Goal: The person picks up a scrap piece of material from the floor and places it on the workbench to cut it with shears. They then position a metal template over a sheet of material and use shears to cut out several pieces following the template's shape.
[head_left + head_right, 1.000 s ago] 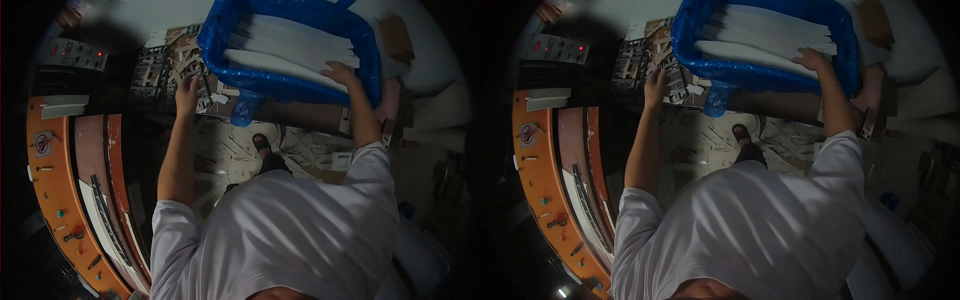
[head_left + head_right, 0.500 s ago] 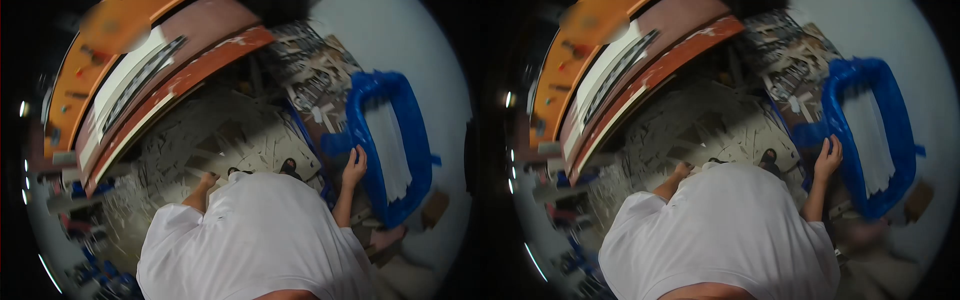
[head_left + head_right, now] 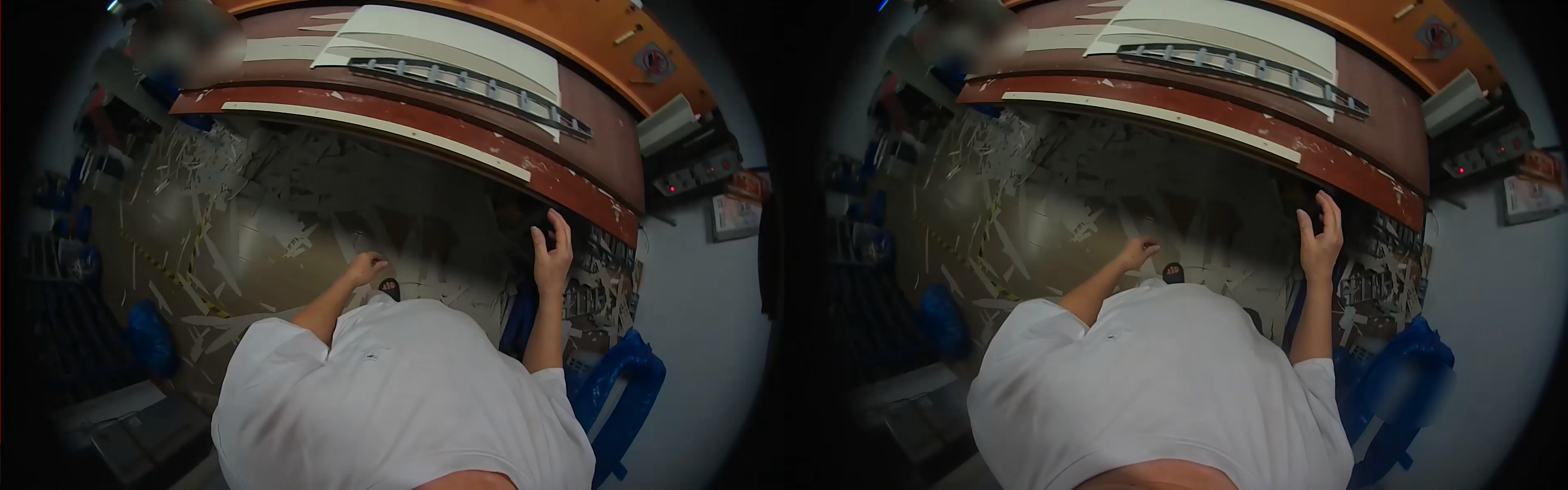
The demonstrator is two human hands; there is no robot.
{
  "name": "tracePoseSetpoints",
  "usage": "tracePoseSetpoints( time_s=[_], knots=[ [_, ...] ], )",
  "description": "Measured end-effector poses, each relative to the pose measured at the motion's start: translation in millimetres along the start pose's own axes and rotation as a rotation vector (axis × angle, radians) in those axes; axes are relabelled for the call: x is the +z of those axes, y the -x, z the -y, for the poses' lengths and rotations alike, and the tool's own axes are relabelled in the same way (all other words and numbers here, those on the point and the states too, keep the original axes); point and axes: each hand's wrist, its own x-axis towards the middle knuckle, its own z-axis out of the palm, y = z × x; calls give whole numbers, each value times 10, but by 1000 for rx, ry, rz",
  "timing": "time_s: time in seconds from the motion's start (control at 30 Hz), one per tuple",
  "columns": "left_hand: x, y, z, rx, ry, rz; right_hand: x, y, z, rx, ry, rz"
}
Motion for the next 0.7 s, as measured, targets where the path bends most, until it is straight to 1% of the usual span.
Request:
tracePoseSetpoints(
  time_s=[0.1,0.17,0.23,0.3,0.33,0.4,0.43,0.5,0.57,0.6,0.67,0.7],
  knots=[
    [-473,18,229,-29,28,-134,365,-465,237,-137,64,46],
    [-621,43,339,-63,146,-206,515,-800,361,-175,75,95],
    [-604,15,453,-86,265,-254,648,-1167,372,-218,76,133],
    [-486,-41,601,-103,381,-286,774,-1568,317,-319,157,128],
    [-489,-38,551,-112,388,-296,802,-1772,322,-330,245,174],
    [-481,-9,408,-131,392,-311,920,-2206,170,-405,327,230],
    [-506,14,342,-145,425,-317,944,-2359,185,-352,365,286],
    [-663,-34,187,-155,478,-328,1034,-2655,94,-415,438,329],
    [-885,-161,31,-176,483,-397,1088,-2885,39,-470,503,364],
    [-970,-186,-47,-192,489,-431,1099,-2960,56,-465,468,415],
    [-1180,-325,-195,-148,549,-543,1104,-3072,60,-448,403,522],
    [-1298,-445,-279,-120,577,-591,1158,-3119,-18,-487,404,517]
  ],
)
